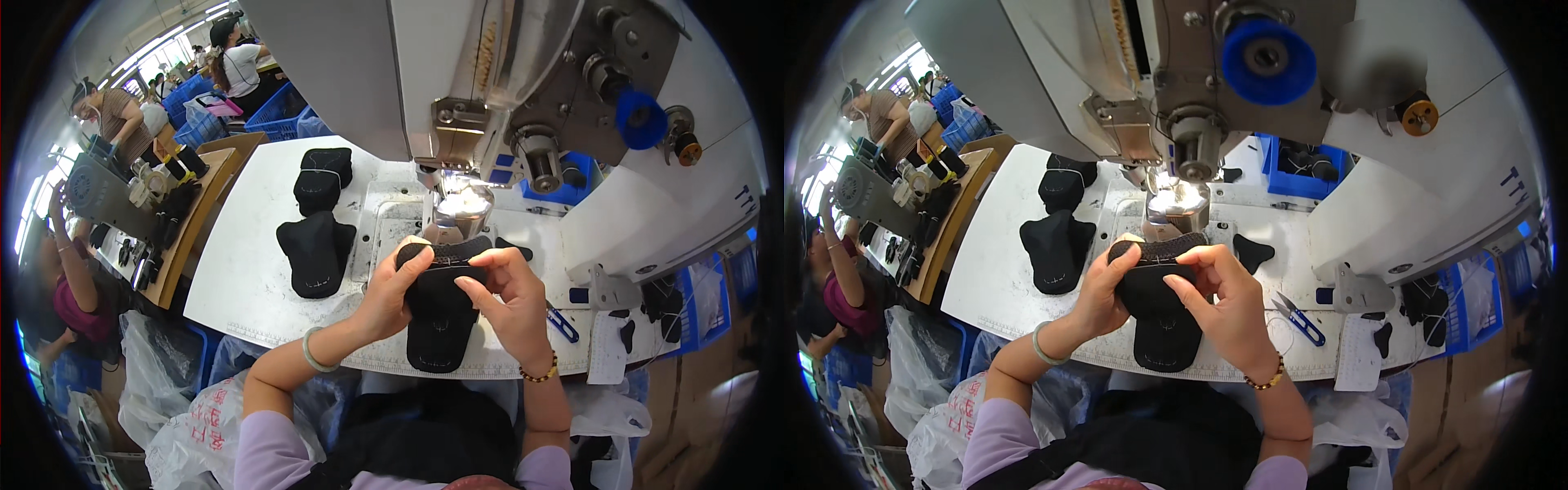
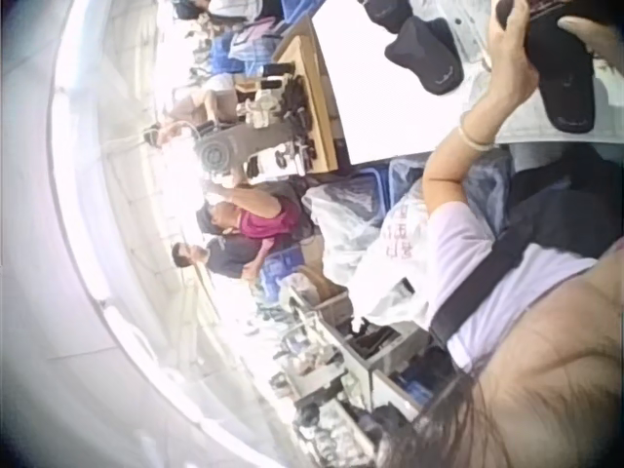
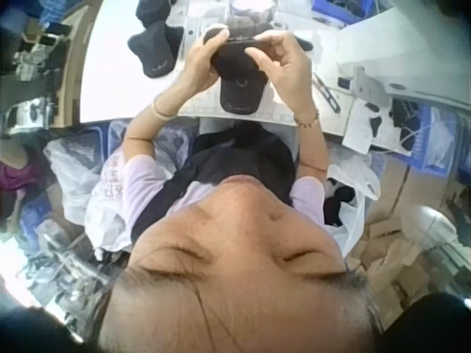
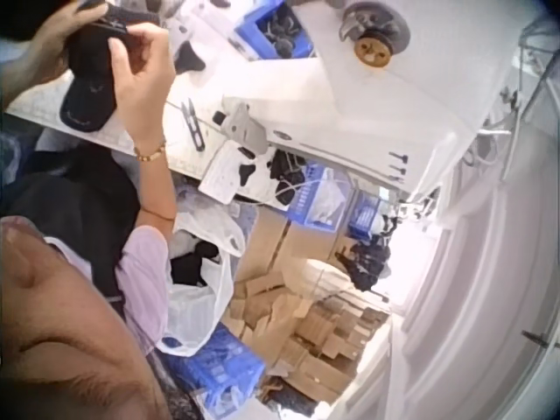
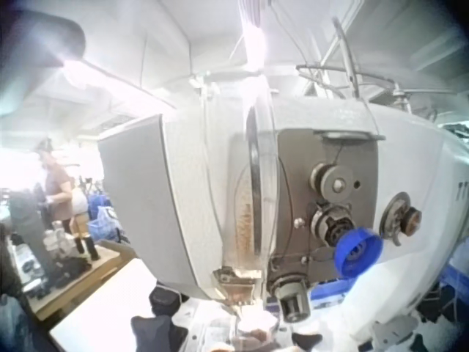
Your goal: The person operates a sewing machine to stitch black fabric parts, likely shoe components, in a factory setting. They repeatedly guide the fabric under the needle, sew along edges, and trim excess thread with scissors before moving to the next piece.
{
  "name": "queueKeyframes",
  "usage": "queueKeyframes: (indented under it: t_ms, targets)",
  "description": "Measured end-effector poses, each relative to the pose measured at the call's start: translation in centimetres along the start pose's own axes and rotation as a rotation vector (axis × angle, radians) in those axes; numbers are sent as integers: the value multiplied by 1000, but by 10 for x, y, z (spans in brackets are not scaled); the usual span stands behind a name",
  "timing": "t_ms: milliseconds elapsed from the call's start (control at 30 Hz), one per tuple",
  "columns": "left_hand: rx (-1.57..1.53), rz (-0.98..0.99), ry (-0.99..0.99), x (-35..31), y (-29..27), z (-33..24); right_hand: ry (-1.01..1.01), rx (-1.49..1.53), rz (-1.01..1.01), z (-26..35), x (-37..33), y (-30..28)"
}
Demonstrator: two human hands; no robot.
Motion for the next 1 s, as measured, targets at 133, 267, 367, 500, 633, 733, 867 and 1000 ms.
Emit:
queueKeyframes:
  t_ms: [133, 267, 367, 500, 633, 733, 867, 1000]
  targets:
    - [152, 60, 84, -4, 9, -9, -109, -113, -129, 12, 2, -2]
    - [401, 91, 101, -1, 5, -8, -113, -16, -165, 0, 7, -1]
    - [384, 68, 91, 1, 3, -9, -106, -9, -168, -5, 10, -1]
    - [442, 73, 121, 1, 2, -13, -39, 45, -117, -5, 13, 3]
    - [512, 79, 147, 2, 2, -16, -25, 48, -114, -8, 18, 3]
    - [546, 71, 154, 4, -1, -17, -15, 55, -121, -9, 19, 4]
    - [497, 21, 202, 4, -1, -19, -94, 91, -217, -4, 14, -6]
    - [256, -78, 159, 0, 5, -23, -715, -793, -317, 23, -22, -14]
Point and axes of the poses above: each hand's wrist, its own x-axis towards the middle knuckle, its own y-axis out of the palm, z = x × y, the point moved 9 cm from there along x, towards the middle knuckle, and after that the axes turned 4 degrees about y, right-handed, at the moved point
